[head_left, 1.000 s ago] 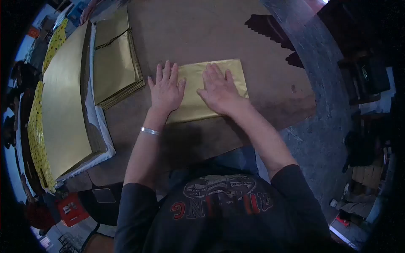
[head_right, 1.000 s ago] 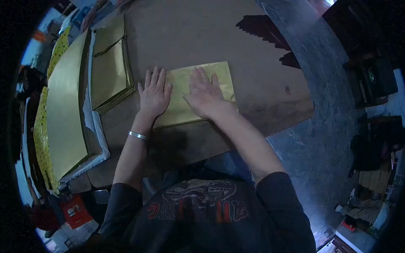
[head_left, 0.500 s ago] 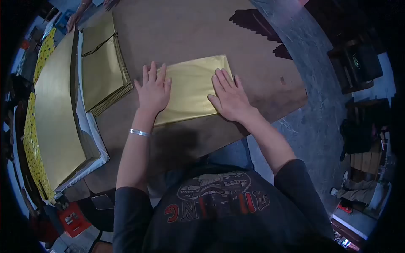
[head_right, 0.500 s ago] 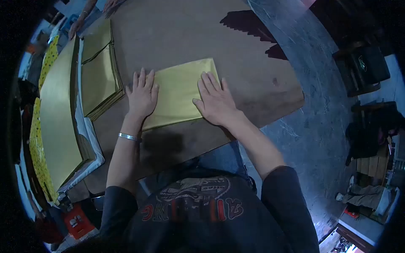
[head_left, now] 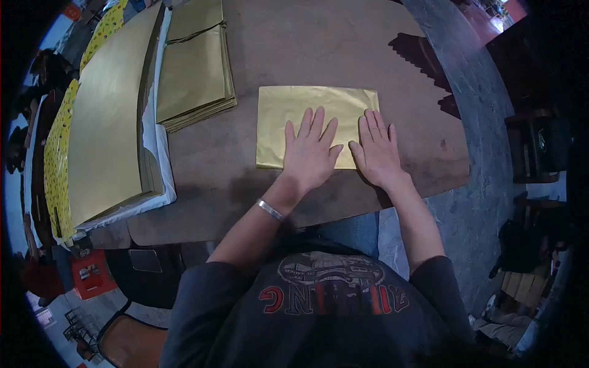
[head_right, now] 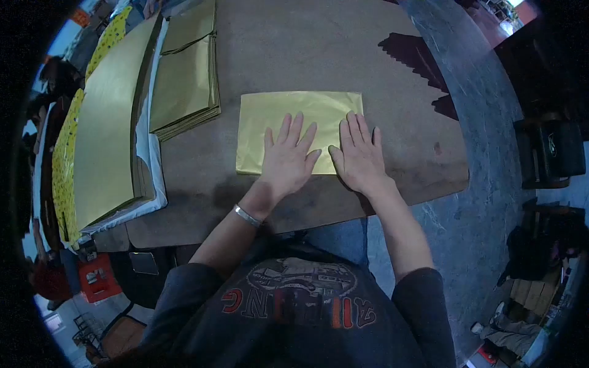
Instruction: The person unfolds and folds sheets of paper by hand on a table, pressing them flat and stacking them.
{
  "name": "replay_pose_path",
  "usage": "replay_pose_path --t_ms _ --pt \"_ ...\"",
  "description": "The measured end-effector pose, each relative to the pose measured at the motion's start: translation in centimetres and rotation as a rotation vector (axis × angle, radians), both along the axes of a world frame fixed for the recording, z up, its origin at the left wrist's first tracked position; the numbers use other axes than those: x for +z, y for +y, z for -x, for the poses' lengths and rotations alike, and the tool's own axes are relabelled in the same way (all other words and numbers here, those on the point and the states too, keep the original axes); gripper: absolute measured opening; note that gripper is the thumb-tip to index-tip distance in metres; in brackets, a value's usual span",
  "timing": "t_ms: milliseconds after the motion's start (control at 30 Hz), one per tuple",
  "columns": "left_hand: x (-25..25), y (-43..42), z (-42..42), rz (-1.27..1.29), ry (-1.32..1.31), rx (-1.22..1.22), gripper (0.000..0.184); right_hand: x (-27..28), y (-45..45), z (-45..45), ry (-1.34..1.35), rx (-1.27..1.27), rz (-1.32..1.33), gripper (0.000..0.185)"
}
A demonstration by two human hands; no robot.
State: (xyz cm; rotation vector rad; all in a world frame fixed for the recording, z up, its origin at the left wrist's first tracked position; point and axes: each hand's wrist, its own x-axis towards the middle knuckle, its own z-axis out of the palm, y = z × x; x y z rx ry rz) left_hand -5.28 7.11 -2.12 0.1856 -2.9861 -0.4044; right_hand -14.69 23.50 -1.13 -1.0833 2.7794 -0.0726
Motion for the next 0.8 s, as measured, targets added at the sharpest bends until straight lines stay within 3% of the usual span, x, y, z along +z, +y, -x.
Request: replay_pose_path --t_ms 133,533,600,667,733,800 --pt "0.3 -3.3 -2.3 0.043 -0.135 0.096 0.060 -0.6 0.2 0.1 0.019 0.019 -0.006 0.068" --pt "-0.3 -6.5 -5.3 0.094 -0.005 0.139 0.064 1.0 -1.2 6.7 -0.031 -0.033 -0.094 0.070" --pt "-0.2 -6.6 -5.3 0.093 -0.026 0.138 0.065 1.5 -1.3 8.3 0.090 -0.007 -0.003 0.068" --pt "-0.5 -6.6 -5.3 0.090 -0.005 0.136 0.064 4.5 -2.0 9.6 -0.082 0.061 -0.031 0.060" --pt "-0.4 -6.6 -5.2 0.090 -0.012 0.155 0.064 4.9 -3.0 10.7 -0.015 0.102 0.099 0.053" --pt "-0.3 -6.7 -5.3 0.080 -0.009 0.113 0.064 6.5 -3.8 11.8 -0.232 -0.022 -0.087 0.055"
